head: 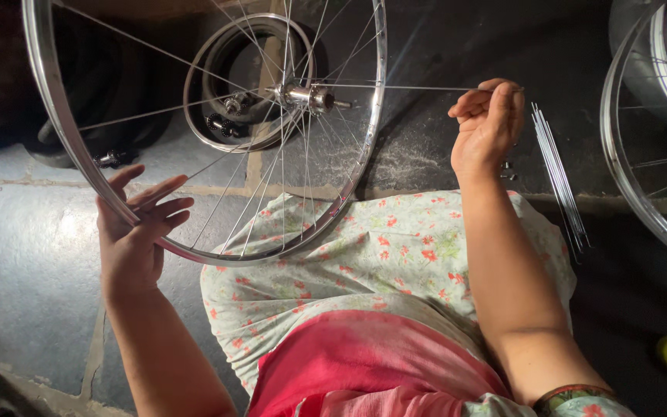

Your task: The person laces a bicycle wheel by inserting spokes through the rim and hub. They repeatedly pick up spokes, thread them through the rim holes, and secure them at the hub, rotating the wheel as needed.

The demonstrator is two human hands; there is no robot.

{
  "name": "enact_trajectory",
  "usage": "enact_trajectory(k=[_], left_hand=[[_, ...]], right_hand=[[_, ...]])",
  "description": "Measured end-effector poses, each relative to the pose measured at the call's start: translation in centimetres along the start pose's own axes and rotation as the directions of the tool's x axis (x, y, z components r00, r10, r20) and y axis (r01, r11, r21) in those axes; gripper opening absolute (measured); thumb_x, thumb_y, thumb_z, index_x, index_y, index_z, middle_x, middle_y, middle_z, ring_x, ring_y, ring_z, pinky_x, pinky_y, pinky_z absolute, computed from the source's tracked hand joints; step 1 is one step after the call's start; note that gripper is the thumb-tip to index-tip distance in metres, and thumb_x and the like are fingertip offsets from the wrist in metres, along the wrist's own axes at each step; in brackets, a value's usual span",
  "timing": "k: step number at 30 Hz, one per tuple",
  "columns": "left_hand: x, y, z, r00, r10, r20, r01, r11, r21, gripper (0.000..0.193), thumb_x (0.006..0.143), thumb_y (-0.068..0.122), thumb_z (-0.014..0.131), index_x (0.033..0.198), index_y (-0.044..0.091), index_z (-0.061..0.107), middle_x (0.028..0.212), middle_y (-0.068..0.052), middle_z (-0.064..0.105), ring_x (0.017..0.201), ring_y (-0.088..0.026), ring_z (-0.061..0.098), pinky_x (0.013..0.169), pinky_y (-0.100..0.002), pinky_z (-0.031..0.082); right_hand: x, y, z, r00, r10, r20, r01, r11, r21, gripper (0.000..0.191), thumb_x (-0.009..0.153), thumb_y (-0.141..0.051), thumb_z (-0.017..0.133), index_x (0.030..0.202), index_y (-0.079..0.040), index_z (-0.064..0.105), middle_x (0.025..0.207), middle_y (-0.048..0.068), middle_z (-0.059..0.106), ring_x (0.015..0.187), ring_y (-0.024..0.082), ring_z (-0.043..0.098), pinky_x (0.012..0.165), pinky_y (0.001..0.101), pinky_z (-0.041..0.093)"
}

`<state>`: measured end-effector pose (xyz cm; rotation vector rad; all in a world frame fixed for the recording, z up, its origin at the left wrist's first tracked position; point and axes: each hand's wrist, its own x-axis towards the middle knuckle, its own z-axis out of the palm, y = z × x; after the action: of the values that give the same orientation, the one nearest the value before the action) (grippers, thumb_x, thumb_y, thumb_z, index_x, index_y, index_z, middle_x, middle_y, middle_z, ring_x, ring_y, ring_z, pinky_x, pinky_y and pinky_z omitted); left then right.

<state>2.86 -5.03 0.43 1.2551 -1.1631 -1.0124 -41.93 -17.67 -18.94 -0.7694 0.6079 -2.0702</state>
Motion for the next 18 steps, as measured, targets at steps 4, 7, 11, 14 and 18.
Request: enact_trajectory(k=[4, 7, 11, 14, 18], left_hand=[[-0.1, 0.4, 0.4, 1.000, 0.010, 0.005, -0.010, 1.000, 0.008, 0.080, 0.072, -0.012, 0.050, 0.149, -0.002, 0.032, 0.130, -0.033, 0.066, 0.105, -0.035, 0.073, 0.090, -0.039, 0.062], [-0.1, 0.6, 0.6, 1.000, 0.018, -0.002, -0.018, 1.000, 0.020, 0.079, 0.072, -0.012, 0.050, 0.148, -0.005, 0.033, 0.127, -0.033, 0.066, 0.105, -0.035, 0.074, 0.091, -0.040, 0.063], [0.0, 0.8, 0.8, 1.000, 0.008, 0.002, -0.008, 1.000, 0.014, 0.079, 0.071, -0.011, 0.050, 0.148, -0.006, 0.033, 0.127, -0.033, 0.066, 0.104, -0.035, 0.074, 0.091, -0.039, 0.062], [-0.1, 1.0, 1.0, 1.000, 0.012, 0.008, -0.012, 1.000, 0.006, 0.079, 0.071, -0.012, 0.049, 0.148, -0.005, 0.033, 0.128, -0.033, 0.066, 0.104, -0.035, 0.074, 0.090, -0.039, 0.062], [-0.2, 1.2, 1.3, 1.000, 0.011, 0.005, -0.012, 1.000, 0.026, 0.078, 0.072, -0.013, 0.049, 0.148, -0.004, 0.033, 0.128, -0.032, 0.066, 0.105, -0.034, 0.074, 0.090, -0.039, 0.062]], right_hand=[[-0.1, 0.0, 0.3, 1.000, 0.010, -0.009, -0.010, 0.999, -0.039, 0.033, 0.114, -0.039, 0.053, 0.114, -0.007, 0.056, 0.090, 0.010, 0.068, 0.080, 0.019, 0.067, 0.076, 0.0342, 0.057], [0.0, 0.0, 0.2, 0.996, -0.032, -0.086, 0.030, 0.999, -0.033, 0.034, 0.113, -0.041, 0.054, 0.111, -0.007, 0.056, 0.084, 0.009, 0.067, 0.076, 0.018, 0.066, 0.072, 0.0341, 0.056], [0.4, -0.3, -0.6, 0.985, -0.028, -0.168, 0.027, 1.000, -0.008, 0.036, 0.110, -0.042, 0.056, 0.108, -0.006, 0.056, 0.078, 0.008, 0.064, 0.068, 0.017, 0.061, 0.067, 0.0327, 0.053], [0.6, -0.3, -0.9, 0.985, -0.046, -0.164, 0.040, 0.998, -0.040, 0.037, 0.109, -0.043, 0.057, 0.106, -0.007, 0.056, 0.074, 0.007, 0.061, 0.064, 0.016, 0.059, 0.065, 0.0317, 0.051], [0.4, -0.1, -0.8, 0.986, -0.054, -0.155, 0.045, 0.997, -0.059, 0.037, 0.109, -0.043, 0.057, 0.104, -0.006, 0.056, 0.073, 0.007, 0.059, 0.064, 0.017, 0.059, 0.063, 0.0328, 0.050]])
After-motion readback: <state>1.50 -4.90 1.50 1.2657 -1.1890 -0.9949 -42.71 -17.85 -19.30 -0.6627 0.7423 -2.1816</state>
